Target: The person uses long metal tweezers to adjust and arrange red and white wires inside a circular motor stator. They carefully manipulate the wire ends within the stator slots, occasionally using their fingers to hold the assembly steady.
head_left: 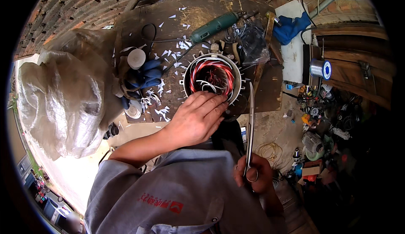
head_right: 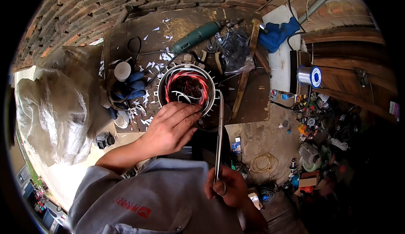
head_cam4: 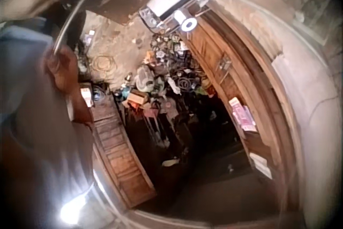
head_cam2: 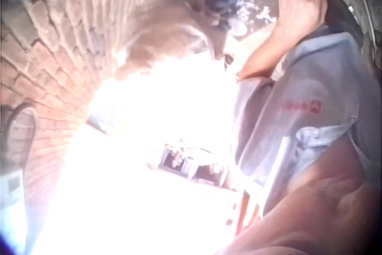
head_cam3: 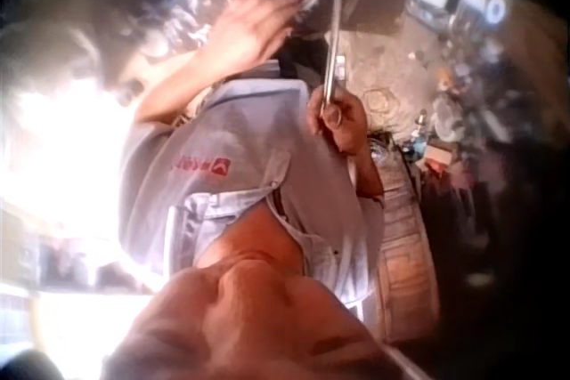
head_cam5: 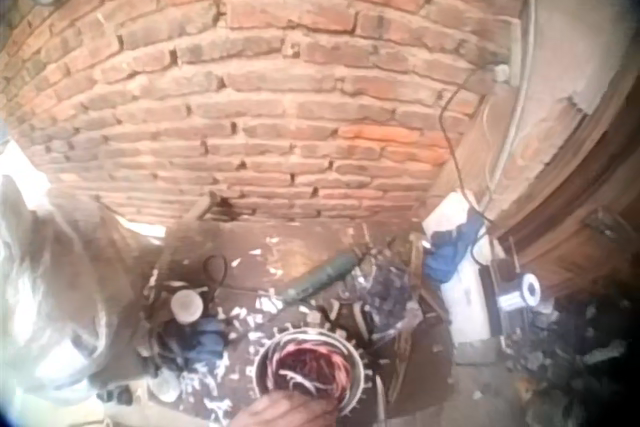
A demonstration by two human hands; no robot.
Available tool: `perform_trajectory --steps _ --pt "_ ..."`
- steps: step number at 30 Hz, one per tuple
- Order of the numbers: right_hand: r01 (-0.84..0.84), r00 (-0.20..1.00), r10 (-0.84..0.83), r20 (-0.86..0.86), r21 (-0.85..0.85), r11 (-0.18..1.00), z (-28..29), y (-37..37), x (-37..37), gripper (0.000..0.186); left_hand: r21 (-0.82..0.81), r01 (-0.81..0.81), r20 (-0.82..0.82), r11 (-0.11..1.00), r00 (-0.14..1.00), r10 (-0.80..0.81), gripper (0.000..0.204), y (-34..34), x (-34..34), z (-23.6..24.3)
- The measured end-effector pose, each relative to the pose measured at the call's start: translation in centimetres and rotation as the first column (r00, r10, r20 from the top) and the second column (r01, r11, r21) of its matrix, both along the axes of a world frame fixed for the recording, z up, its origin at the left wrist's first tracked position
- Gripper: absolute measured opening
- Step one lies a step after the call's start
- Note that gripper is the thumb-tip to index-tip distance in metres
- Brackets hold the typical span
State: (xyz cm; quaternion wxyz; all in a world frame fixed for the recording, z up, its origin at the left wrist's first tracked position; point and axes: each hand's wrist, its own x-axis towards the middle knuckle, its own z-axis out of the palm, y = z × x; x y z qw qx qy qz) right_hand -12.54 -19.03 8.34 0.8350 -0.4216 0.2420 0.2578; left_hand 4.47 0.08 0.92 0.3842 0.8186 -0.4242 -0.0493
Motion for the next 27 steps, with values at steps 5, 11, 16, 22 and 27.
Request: perform_trajectory --steps 5,11,16,22,27 --pt "0.097 0.995 -0.093 -0.033 0.162 0.982 -1.3 3.9 -1.0 0.053 0.005 0.036 0.023 0.999 0.999 -0.037 0.039 0.4 0.1 -0.8" --pt "0.229 0.973 -0.225 -0.046 0.277 0.933 -2.2 6.4 -0.1 0.055 -0.029 0.031 -0.006 0.999 1.000 -0.031 0.039 0.9 0.1 -1.5" --pt "0.297 0.953 -0.300 -0.054 0.374 0.878 -2.0 6.9 0.2 0.053 -0.059 0.047 -0.013 0.997 0.999 -0.048 0.039 0.7 0.2 -1.7" --pt "0.317 0.942 -0.334 -0.032 0.409 0.856 -2.0 7.3 0.8 0.049 -0.072 0.036 -0.021 0.997 0.999 -0.037 0.039 0.8 0.2 -1.9" --pt "0.306 0.946 -0.323 -0.030 0.410 0.859 -1.7 7.2 1.4 0.048 -0.079 0.021 -0.037 0.997 0.999 -0.024 0.039 0.8 0.1 -2.1"
